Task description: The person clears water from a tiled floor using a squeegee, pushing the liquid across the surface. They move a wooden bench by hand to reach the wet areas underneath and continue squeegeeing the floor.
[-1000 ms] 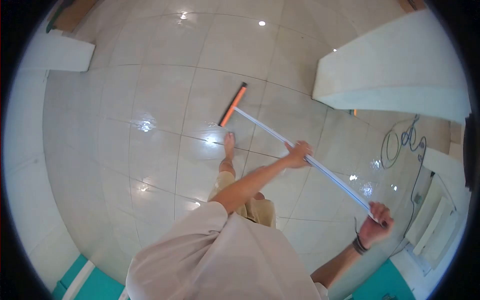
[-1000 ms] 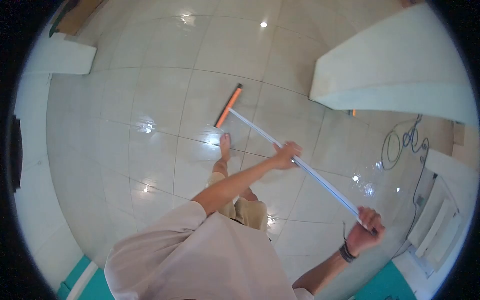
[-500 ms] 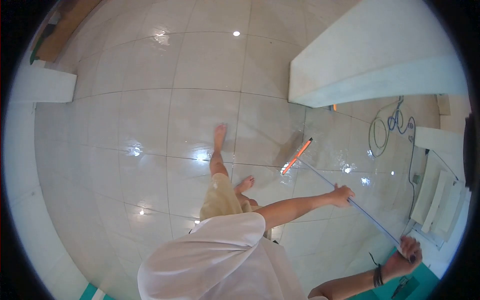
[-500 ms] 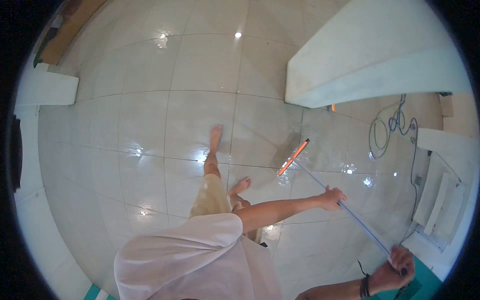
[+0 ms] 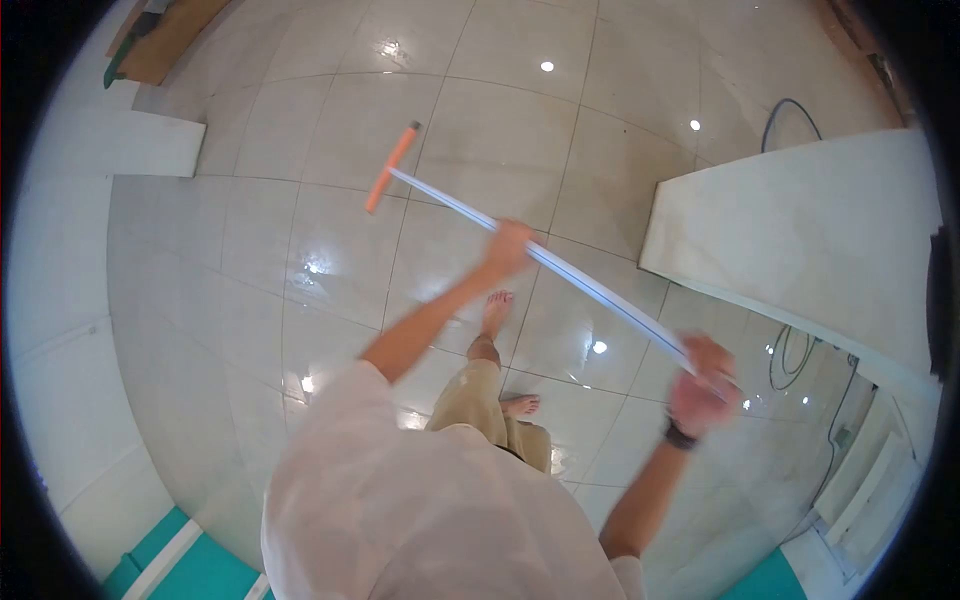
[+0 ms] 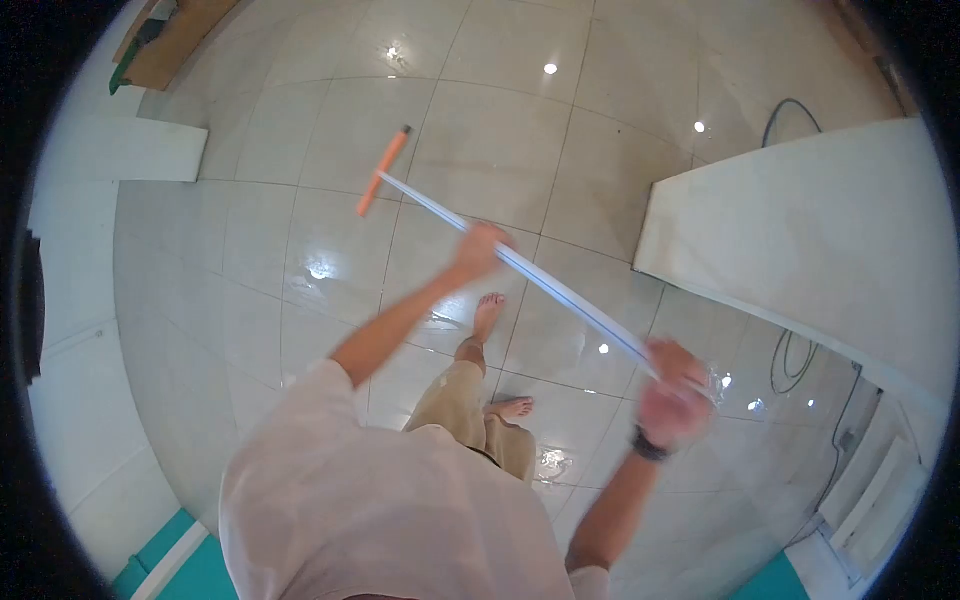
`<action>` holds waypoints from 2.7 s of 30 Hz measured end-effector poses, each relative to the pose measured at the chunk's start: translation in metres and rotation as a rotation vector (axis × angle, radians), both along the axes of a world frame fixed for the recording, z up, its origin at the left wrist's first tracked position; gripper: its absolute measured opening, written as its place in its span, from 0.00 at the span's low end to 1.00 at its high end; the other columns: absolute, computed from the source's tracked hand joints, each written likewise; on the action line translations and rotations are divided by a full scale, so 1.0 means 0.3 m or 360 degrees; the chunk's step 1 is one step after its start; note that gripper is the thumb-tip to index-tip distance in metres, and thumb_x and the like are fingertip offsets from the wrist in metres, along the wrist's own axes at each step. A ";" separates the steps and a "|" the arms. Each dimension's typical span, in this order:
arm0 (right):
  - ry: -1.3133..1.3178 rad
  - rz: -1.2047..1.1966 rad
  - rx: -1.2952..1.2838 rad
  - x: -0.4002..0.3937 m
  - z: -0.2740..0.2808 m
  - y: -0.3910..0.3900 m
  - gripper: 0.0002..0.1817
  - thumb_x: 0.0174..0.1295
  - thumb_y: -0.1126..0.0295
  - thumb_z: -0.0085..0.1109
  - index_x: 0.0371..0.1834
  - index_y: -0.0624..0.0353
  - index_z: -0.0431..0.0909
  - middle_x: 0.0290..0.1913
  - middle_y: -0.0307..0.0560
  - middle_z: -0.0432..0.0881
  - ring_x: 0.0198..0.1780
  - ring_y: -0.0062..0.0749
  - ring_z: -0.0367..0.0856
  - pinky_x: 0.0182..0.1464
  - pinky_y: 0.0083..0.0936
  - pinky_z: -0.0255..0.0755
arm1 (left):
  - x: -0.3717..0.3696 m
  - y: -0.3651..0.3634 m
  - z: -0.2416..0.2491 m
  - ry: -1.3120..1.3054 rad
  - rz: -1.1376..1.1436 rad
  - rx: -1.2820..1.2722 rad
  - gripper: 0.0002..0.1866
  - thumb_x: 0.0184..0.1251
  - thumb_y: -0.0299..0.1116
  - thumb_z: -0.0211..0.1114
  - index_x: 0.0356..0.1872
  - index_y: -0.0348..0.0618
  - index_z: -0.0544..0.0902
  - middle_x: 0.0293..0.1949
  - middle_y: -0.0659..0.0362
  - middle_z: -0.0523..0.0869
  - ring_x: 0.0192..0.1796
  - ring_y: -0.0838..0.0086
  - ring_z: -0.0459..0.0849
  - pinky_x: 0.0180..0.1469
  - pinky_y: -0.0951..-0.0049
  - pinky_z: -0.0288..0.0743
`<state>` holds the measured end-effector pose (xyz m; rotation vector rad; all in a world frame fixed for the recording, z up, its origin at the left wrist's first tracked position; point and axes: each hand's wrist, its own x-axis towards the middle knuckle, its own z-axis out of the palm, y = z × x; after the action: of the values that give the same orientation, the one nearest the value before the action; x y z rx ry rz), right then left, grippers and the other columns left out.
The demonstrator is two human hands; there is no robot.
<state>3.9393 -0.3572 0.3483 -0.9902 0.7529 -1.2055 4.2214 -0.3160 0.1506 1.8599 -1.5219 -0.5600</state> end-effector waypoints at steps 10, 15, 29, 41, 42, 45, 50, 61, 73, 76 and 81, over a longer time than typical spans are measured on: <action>0.0005 0.0485 0.0107 0.613 -0.389 0.274 0.02 0.43 0.80 0.41 0.18 0.66 0.65 0.33 0.50 0.75 0.51 0.45 0.69 0.54 0.35 0.57 | 0.634 0.214 -0.326 -0.0610 0.0383 0.0868 0.17 0.38 0.47 0.68 0.28 0.50 0.76 0.55 0.51 0.67 0.59 0.52 0.60 0.49 0.39 0.56; 0.0405 0.0398 0.0019 0.134 -0.231 0.147 0.11 0.44 0.71 0.39 0.15 0.68 0.67 0.26 0.53 0.74 0.43 0.51 0.73 0.48 0.39 0.62 | 0.193 0.070 -0.341 -0.0096 -0.0280 0.0196 0.15 0.31 0.41 0.70 0.12 0.45 0.72 0.21 0.55 0.73 0.34 0.59 0.72 0.40 0.62 0.65; 0.0639 -0.0567 -0.0117 -0.796 0.520 0.307 0.11 0.42 0.68 0.38 0.08 0.56 0.53 0.12 0.45 0.60 0.24 0.37 0.64 0.40 0.36 0.64 | -1.378 0.015 -0.002 0.0935 -0.0953 0.0077 0.11 0.35 0.39 0.67 0.21 0.48 0.77 0.32 0.55 0.74 0.44 0.57 0.68 0.40 0.51 0.62; 0.0132 -0.0378 -0.0328 -0.730 0.799 0.250 0.16 0.55 0.61 0.40 0.13 0.51 0.52 0.13 0.35 0.54 0.19 0.20 0.52 0.30 0.21 0.50 | -1.377 0.035 0.439 0.0991 -0.0833 0.0445 0.11 0.38 0.32 0.64 0.24 0.48 0.72 0.32 0.55 0.66 0.44 0.60 0.65 0.37 0.48 0.57; 0.0118 -0.0367 -0.0320 -0.696 0.790 0.202 0.16 0.55 0.61 0.40 0.13 0.51 0.52 0.13 0.35 0.54 0.19 0.20 0.52 0.30 0.21 0.50 | -1.291 0.001 0.458 0.0953 -0.0816 0.0445 0.11 0.37 0.32 0.64 0.24 0.49 0.72 0.32 0.56 0.66 0.43 0.60 0.65 0.39 0.49 0.55; -0.0186 -0.0288 -0.0303 -0.611 0.702 0.044 0.15 0.53 0.59 0.43 0.26 0.62 0.65 0.15 0.35 0.55 0.19 0.20 0.52 0.31 0.22 0.50 | -1.011 -0.102 0.430 0.0797 -0.0568 0.0293 0.13 0.36 0.33 0.66 0.24 0.49 0.72 0.31 0.58 0.66 0.41 0.62 0.65 0.42 0.53 0.52; -0.0283 -0.0389 0.0059 -0.256 0.141 -0.247 0.22 0.48 0.58 0.41 0.42 0.62 0.68 0.20 0.43 0.65 0.24 0.32 0.63 0.34 0.33 0.60 | -0.355 -0.323 0.065 0.0234 0.0130 -0.0086 0.15 0.34 0.34 0.70 0.24 0.44 0.74 0.30 0.55 0.72 0.40 0.60 0.70 0.45 0.62 0.58; -0.0140 0.0348 0.0006 0.658 -0.406 -0.449 0.07 0.48 0.74 0.39 0.18 0.65 0.65 0.30 0.51 0.73 0.48 0.40 0.69 0.49 0.28 0.60 | 0.650 -0.561 -0.379 -0.0333 0.0212 -0.0097 0.13 0.45 0.36 0.66 0.28 0.44 0.73 0.34 0.54 0.76 0.43 0.56 0.71 0.52 0.58 0.60; 0.0296 -0.0836 0.0172 0.028 -0.023 -0.352 0.09 0.48 0.70 0.34 0.14 0.61 0.55 0.21 0.50 0.65 0.35 0.44 0.68 0.49 0.45 0.61 | -0.256 -0.897 -0.233 0.0065 -0.0723 0.0268 0.12 0.40 0.44 0.66 0.22 0.50 0.78 0.36 0.52 0.75 0.51 0.48 0.64 0.57 0.41 0.42; 0.0167 -0.1080 0.0254 -0.089 -0.010 -0.163 0.09 0.47 0.68 0.33 0.14 0.58 0.54 0.21 0.48 0.62 0.38 0.42 0.65 0.52 0.45 0.58 | -0.472 -0.813 -0.193 -0.0020 -0.1054 0.0480 0.10 0.39 0.34 0.64 0.27 0.51 0.78 0.38 0.52 0.74 0.57 0.42 0.56 0.54 0.35 0.46; 0.0154 -0.1364 0.0378 -0.244 0.033 0.104 0.07 0.45 0.69 0.32 0.14 0.58 0.55 0.21 0.47 0.62 0.40 0.45 0.66 0.52 0.45 0.57 | -0.733 -0.579 -0.162 -0.0051 -0.1272 0.0486 0.12 0.33 0.27 0.64 0.25 0.50 0.77 0.35 0.55 0.74 0.54 0.48 0.60 0.47 0.38 0.54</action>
<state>3.8663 -0.3261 0.3581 -0.5211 1.4432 -1.7419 4.0015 -0.4897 0.1021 1.3978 -2.2969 -1.1748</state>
